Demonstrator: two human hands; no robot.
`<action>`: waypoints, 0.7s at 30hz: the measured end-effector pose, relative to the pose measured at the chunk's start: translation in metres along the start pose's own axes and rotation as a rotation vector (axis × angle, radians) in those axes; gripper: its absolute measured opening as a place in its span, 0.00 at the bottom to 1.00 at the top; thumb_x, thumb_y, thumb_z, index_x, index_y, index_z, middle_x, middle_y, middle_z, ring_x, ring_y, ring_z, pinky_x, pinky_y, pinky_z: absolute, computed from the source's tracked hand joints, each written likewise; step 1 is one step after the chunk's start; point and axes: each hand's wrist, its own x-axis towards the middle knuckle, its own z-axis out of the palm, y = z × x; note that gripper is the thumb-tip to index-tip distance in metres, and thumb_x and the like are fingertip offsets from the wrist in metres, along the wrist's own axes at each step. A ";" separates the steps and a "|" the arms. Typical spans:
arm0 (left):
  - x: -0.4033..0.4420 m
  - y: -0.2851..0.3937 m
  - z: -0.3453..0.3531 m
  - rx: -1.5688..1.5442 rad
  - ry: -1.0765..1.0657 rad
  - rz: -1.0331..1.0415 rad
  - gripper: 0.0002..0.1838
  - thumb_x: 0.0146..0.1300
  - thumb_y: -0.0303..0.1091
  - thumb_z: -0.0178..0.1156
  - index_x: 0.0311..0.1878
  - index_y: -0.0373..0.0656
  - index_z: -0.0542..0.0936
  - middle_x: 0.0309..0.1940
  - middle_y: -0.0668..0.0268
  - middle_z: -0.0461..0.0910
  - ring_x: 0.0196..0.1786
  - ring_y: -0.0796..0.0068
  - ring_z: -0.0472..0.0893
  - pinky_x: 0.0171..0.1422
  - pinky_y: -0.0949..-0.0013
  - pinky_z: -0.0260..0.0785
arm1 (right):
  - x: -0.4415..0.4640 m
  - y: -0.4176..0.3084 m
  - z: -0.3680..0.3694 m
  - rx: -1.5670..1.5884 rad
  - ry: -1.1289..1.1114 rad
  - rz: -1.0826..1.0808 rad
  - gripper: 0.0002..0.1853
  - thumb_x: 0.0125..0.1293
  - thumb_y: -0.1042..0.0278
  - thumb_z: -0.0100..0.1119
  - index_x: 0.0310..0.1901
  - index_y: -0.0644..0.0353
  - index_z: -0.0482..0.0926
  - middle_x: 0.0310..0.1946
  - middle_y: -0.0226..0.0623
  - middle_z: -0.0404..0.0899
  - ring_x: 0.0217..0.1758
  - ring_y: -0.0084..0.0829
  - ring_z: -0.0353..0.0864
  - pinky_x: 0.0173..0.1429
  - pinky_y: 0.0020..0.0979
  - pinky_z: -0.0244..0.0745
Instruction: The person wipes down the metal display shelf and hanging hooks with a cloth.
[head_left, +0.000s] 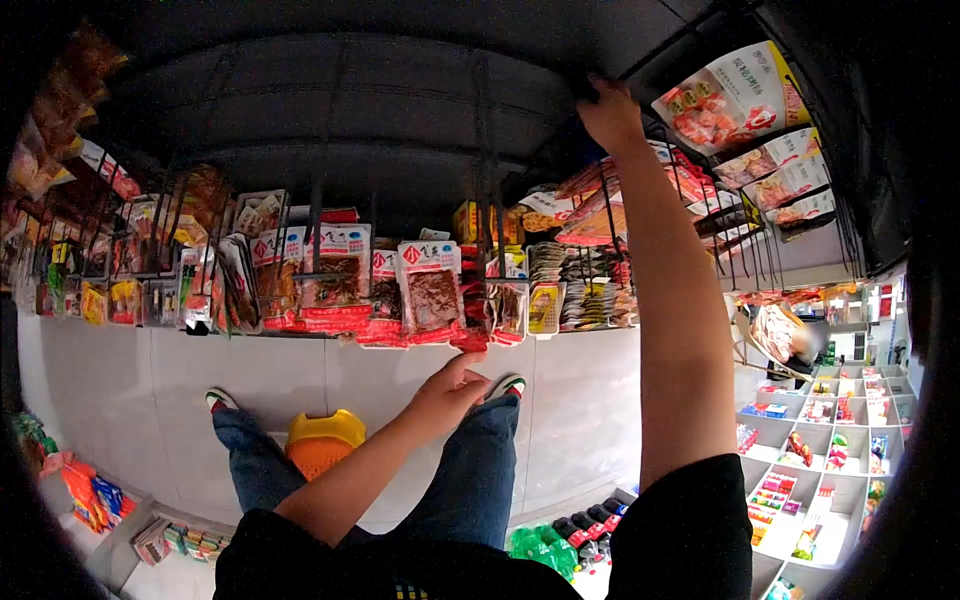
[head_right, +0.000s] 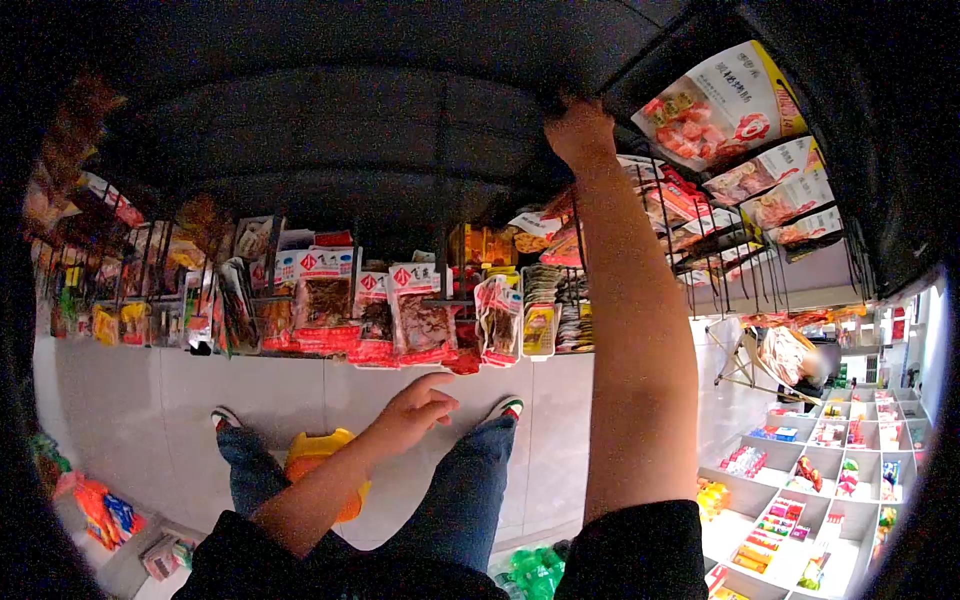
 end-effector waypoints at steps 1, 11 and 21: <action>-0.001 -0.007 0.002 -0.014 -0.007 0.016 0.25 0.67 0.37 0.52 0.65 0.43 0.61 0.45 0.58 0.78 0.42 0.73 0.78 0.47 0.71 0.69 | -0.002 0.003 0.001 0.022 -0.020 -0.004 0.28 0.52 0.63 0.55 0.58 0.59 0.71 0.51 0.57 0.73 0.61 0.53 0.67 0.63 0.41 0.65; -0.040 -0.031 -0.042 0.154 0.043 -0.018 0.23 0.65 0.35 0.55 0.61 0.41 0.65 0.36 0.64 0.77 0.38 0.77 0.77 0.45 0.73 0.69 | -0.054 0.021 -0.047 0.006 -0.335 0.063 0.25 0.48 0.58 0.56 0.51 0.54 0.78 0.48 0.51 0.77 0.53 0.50 0.76 0.58 0.45 0.70; -0.140 -0.035 -0.078 0.176 0.221 -0.065 0.19 0.64 0.34 0.54 0.57 0.39 0.69 0.36 0.64 0.78 0.37 0.75 0.77 0.45 0.72 0.70 | -0.136 0.036 -0.085 0.261 -0.365 0.069 0.21 0.50 0.57 0.58 0.47 0.51 0.81 0.48 0.44 0.78 0.52 0.44 0.76 0.54 0.50 0.69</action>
